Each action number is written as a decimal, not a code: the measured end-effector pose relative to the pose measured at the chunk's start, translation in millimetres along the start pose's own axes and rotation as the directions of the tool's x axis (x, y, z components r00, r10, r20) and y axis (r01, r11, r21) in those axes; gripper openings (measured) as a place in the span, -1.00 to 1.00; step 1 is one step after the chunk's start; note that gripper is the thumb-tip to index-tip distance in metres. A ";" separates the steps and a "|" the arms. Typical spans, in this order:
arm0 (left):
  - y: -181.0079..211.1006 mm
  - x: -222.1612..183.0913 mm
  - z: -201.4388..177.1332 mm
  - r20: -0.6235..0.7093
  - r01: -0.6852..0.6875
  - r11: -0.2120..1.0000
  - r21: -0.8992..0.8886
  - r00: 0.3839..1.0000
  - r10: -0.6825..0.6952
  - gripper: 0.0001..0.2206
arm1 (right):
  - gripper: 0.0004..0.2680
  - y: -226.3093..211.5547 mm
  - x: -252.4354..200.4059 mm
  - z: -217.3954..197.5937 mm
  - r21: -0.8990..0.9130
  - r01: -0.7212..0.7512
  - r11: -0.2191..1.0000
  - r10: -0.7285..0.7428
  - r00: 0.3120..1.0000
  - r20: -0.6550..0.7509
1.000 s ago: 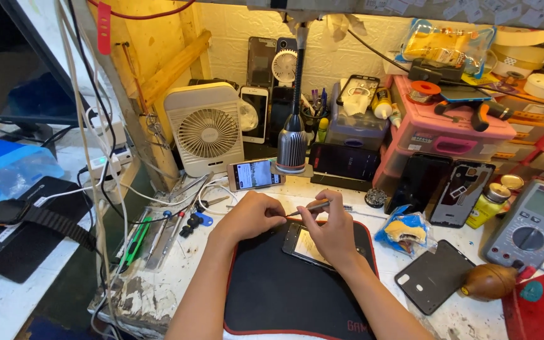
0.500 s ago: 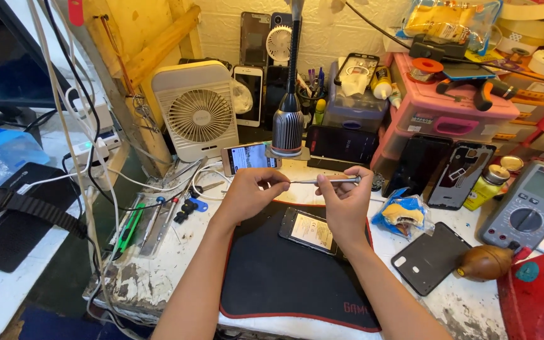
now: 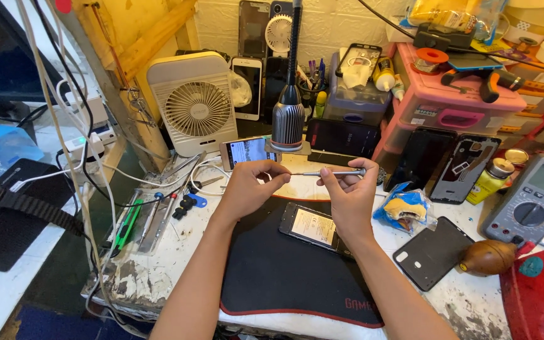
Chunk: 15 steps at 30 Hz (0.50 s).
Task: Repairing a mobile phone by carefully manipulating internal components with a small tool on a workbench.
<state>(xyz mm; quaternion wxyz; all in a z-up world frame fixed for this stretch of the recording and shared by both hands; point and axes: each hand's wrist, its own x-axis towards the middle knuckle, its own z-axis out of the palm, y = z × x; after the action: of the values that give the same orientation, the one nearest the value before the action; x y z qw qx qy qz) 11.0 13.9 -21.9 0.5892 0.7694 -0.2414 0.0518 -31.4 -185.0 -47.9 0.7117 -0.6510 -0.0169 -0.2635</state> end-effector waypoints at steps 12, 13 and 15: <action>0.8 -0.3 -1.3 0.019 -0.013 1.000 -0.022 1.000 0.014 -0.85 | -0.61 -0.4 -0.8 1.5 0.022 -0.049 0.999 0.049 0.999 0.003; 1.1 0.6 -2.4 0.018 -0.018 1.000 -0.021 1.000 0.018 -0.85 | -0.61 -0.1 0.3 2.0 0.024 -0.045 0.999 0.045 0.999 0.003; 0.6 -0.8 -2.9 0.034 0.001 1.000 -0.011 0.999 -0.001 -0.85 | -0.61 1.6 -0.7 0.9 0.023 -0.052 0.998 0.051 0.999 0.012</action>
<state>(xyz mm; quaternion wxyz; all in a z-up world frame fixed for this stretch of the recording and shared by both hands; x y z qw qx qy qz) 10.6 16.7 -20.8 0.5892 0.7670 -0.2515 0.0369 -31.0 -183.8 -49.4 0.7258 -0.6442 -0.0073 -0.2411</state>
